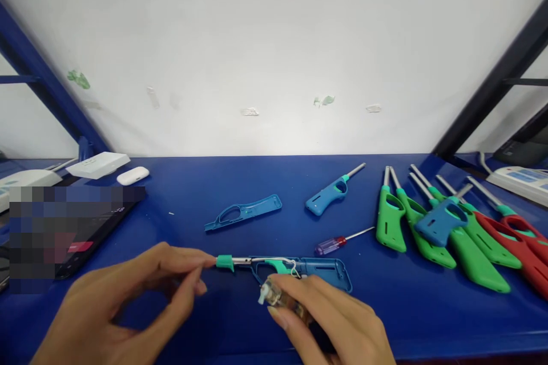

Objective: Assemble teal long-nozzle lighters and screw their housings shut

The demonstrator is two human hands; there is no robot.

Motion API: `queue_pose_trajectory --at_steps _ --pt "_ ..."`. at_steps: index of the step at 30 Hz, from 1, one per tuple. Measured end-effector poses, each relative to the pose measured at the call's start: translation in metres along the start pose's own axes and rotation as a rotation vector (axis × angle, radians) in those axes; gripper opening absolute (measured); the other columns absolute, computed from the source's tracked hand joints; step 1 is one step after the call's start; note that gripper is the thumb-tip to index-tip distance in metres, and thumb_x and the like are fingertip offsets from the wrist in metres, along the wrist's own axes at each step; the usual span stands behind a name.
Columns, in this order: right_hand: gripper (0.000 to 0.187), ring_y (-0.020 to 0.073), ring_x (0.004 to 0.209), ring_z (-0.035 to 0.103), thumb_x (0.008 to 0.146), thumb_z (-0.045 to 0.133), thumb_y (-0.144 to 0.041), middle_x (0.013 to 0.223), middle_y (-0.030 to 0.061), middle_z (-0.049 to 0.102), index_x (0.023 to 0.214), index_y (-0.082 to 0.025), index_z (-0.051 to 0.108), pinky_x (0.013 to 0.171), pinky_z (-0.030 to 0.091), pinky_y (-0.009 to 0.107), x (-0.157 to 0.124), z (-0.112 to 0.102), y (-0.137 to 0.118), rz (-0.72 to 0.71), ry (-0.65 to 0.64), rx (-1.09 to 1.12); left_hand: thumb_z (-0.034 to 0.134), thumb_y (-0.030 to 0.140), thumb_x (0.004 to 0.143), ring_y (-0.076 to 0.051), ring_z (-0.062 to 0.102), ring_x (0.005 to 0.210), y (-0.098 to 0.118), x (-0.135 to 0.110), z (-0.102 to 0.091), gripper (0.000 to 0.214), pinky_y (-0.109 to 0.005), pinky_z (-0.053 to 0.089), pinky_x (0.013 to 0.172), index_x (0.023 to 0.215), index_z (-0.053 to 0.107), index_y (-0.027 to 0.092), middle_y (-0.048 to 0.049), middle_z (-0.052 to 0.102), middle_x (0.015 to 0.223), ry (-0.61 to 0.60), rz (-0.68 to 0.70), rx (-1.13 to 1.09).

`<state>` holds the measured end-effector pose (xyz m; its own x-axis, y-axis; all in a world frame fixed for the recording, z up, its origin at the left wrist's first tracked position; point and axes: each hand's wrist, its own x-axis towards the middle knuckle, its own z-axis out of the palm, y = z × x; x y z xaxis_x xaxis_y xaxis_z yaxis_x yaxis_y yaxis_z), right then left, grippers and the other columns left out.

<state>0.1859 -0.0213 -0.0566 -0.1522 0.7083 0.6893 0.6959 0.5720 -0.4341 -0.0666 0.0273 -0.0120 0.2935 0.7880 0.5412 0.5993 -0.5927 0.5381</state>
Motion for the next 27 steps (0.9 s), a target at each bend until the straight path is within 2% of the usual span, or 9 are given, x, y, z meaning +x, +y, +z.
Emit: queue_pose_trajectory --at_steps 1,3,8,16,21,27 --pt "0.020 0.0138 0.074 0.081 0.101 0.070 -0.030 0.096 -0.0020 0.085 0.121 -0.028 0.071 0.072 0.065 0.015 0.002 -0.001 -0.001 -0.009 -0.015 0.014 0.064 0.016 0.093 -0.013 0.074 0.061 0.007 -0.002 0.006 0.016 -0.019 0.060 0.059 0.097 0.072 0.029 0.0046 0.080 0.082 -0.012 0.012 -0.079" --pt "0.014 0.0118 0.070 0.079 0.101 0.071 -0.029 0.091 -0.0032 0.083 0.115 -0.028 0.070 0.070 0.063 0.013 0.004 -0.002 -0.004 0.002 -0.027 0.046 0.064 0.012 0.091 -0.012 0.074 0.063 0.015 -0.005 0.018 0.019 -0.017 0.060 0.060 0.095 0.073 0.028 0.0046 0.081 0.085 0.036 -0.018 -0.203" --pt "0.012 0.0112 0.065 0.074 0.099 0.073 -0.027 0.084 -0.0038 0.078 0.110 -0.028 0.070 0.066 0.061 0.015 0.005 0.000 -0.008 0.058 -0.028 0.092 0.071 0.021 0.097 -0.011 0.071 0.056 0.014 -0.008 0.038 0.010 -0.014 0.058 0.053 0.095 0.079 0.027 0.0048 0.077 0.073 -0.134 -0.140 -0.382" --pt "0.011 0.0098 0.062 0.070 0.098 0.072 -0.023 0.078 -0.0046 0.072 0.108 -0.026 0.070 0.062 0.058 0.016 0.004 0.000 -0.009 0.073 -0.032 0.076 0.072 0.015 0.093 -0.010 0.067 0.052 0.015 -0.006 0.041 0.022 -0.012 0.057 0.051 0.090 0.086 0.031 0.0046 0.077 0.070 -0.114 -0.301 -0.635" --pt "0.005 0.0091 0.064 0.071 0.098 0.072 -0.024 0.079 -0.0051 0.074 0.103 -0.026 0.071 0.064 0.058 0.015 0.007 -0.001 -0.011 0.063 -0.029 0.086 0.069 0.017 0.095 -0.008 0.064 0.050 0.017 -0.005 0.040 0.025 -0.012 0.054 0.049 0.092 0.087 0.033 0.0044 0.077 0.069 -0.147 -0.332 -0.682" --pt "0.006 0.0102 0.074 0.076 0.099 0.072 -0.023 0.088 -0.0048 0.079 0.102 -0.027 0.072 0.073 0.060 0.014 0.006 -0.002 -0.012 0.072 -0.104 0.126 0.071 0.021 0.093 -0.011 0.067 0.056 0.018 -0.004 0.040 0.021 -0.013 0.049 0.047 0.086 0.087 0.032 0.0031 0.077 0.069 -0.195 -0.405 -0.674"
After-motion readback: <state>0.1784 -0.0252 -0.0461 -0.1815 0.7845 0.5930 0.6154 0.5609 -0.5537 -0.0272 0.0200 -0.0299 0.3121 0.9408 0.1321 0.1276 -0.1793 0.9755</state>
